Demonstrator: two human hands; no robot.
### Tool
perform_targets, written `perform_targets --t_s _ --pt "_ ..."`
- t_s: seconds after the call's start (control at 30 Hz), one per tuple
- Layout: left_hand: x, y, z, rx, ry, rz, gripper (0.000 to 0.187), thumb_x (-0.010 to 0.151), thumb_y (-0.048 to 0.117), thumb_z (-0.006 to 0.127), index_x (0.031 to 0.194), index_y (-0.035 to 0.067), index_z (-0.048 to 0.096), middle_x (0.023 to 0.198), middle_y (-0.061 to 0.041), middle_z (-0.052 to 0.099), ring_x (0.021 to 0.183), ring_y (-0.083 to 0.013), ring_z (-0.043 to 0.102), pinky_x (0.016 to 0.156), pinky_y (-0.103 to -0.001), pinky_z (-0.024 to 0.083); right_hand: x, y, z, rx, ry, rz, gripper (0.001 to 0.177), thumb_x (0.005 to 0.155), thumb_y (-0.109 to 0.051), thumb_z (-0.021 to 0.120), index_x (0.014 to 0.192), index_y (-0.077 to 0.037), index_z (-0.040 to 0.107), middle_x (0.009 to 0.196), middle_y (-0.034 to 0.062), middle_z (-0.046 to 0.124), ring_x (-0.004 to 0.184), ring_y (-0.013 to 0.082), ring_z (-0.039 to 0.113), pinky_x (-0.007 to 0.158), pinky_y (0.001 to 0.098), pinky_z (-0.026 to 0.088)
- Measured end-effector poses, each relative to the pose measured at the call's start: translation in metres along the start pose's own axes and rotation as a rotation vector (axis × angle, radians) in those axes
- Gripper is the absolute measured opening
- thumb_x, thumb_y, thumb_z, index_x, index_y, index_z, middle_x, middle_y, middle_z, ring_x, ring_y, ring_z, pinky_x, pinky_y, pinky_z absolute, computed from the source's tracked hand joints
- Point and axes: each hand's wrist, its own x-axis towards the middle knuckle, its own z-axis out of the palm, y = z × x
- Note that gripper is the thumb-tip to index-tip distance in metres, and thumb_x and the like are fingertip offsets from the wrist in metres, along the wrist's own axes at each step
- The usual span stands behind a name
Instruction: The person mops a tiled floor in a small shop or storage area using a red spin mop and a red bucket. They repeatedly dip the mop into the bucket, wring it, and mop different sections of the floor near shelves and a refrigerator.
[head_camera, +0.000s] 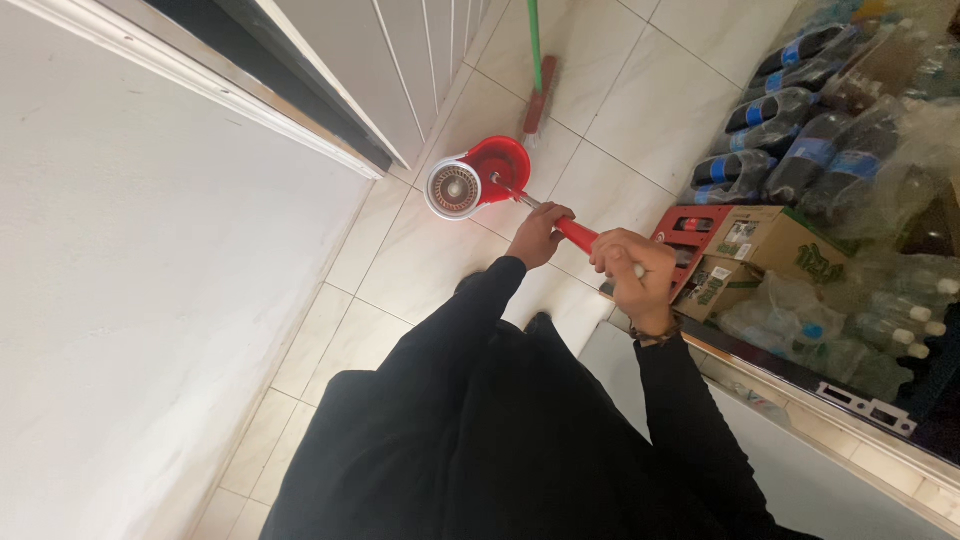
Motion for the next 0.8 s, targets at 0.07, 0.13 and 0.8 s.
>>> perform_targets --t_s 0.07,0.13,0.8 --pt "0.003 0.003 0.002 0.006 0.004 0.033 0.038 0.106 0.002 0.082 0.137 0.022 0.073 0.137 -0.017 0.074 0.141 -0.0495 0.072 0.121 -0.059 0.060 0.000 0.002 -0.001 -0.033 0.015 -0.056 0.062 0.126 -0.021 0.057 0.066 -0.008 0.061 0.061 0.0081 0.065 0.060 0.0307 0.070 0.064 0.0438 0.059" --pt "-0.005 0.014 -0.006 0.021 0.007 0.048 0.039 0.106 0.002 0.082 0.139 0.021 0.071 0.139 -0.020 0.073 0.143 -0.0522 0.070 0.121 -0.062 0.060 0.006 -0.009 0.003 -0.046 0.009 -0.067 0.061 0.125 -0.021 0.058 0.066 -0.008 0.062 0.062 0.0078 0.067 0.061 0.0303 0.070 0.064 0.0424 0.059" --pt "-0.041 0.076 -0.039 0.106 -0.081 0.090 0.044 0.107 0.002 0.081 0.142 0.024 0.065 0.144 -0.018 0.071 0.141 -0.0483 0.073 0.118 -0.057 0.063 0.010 -0.087 0.013 -0.025 0.024 -0.104 0.062 0.125 -0.025 0.055 0.066 -0.008 0.061 0.062 0.0106 0.068 0.060 0.0335 0.073 0.064 0.0467 0.063"
